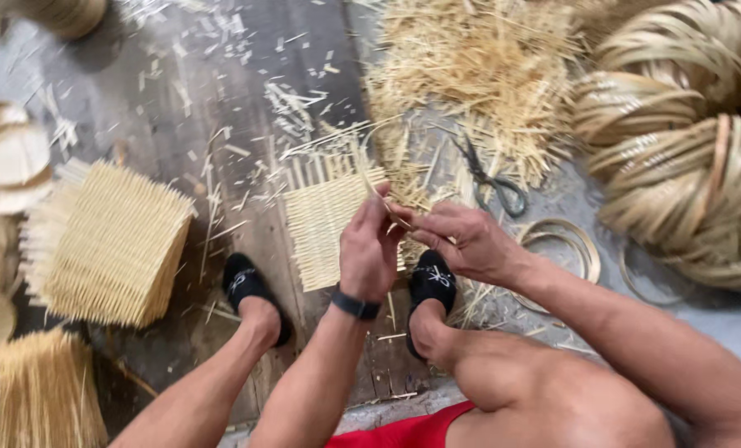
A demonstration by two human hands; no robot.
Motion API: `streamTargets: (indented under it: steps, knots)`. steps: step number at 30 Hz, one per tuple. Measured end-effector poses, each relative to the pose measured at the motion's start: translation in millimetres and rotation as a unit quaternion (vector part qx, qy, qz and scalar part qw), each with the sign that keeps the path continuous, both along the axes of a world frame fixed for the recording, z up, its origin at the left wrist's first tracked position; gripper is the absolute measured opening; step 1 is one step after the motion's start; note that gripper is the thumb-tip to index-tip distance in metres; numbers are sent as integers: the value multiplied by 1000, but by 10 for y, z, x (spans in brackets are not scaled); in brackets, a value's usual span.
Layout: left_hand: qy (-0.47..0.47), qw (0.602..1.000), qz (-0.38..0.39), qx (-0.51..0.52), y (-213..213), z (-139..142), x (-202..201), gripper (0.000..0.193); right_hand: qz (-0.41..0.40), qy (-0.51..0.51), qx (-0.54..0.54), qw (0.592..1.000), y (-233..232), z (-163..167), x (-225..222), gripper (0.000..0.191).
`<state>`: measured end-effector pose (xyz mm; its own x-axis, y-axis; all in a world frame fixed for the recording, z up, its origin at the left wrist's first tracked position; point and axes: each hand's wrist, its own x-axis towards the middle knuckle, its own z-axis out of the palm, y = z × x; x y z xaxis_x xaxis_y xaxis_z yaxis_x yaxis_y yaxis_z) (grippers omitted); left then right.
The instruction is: The person sits on the floor and uses scissors to trim excess bamboo strips from the edge of a woven bamboo tray held over a round wooden form. They then fit a bent bamboo rim ring around the tray edge, press the tray into shape, and set finished trays onto a stack beside them.
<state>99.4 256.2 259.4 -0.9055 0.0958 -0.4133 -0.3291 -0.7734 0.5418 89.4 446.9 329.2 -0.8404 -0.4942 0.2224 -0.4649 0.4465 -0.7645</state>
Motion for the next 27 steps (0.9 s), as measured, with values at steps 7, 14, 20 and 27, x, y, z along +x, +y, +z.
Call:
streamTargets:
  steps: [7, 14, 20, 27]
  knots:
    - [-10, 990, -40, 136, -1379, -6, -98, 32, -74, -30, 55, 995, -226, 522, -606, 32]
    - [-53, 997, -61, -7, -1820, 106, 28, 33, -74, -510, -178, 838, -1005, 219, -703, 46]
    - [-56, 995, -73, -24, -2004, 115, 16, 39, -68, -530, -209, 819, -1233, 3, -726, 44]
    - [-83, 980, -101, -146, -2017, 211, 84, 42, -32, -25, 47, 998, -1564, 114, -451, 19]
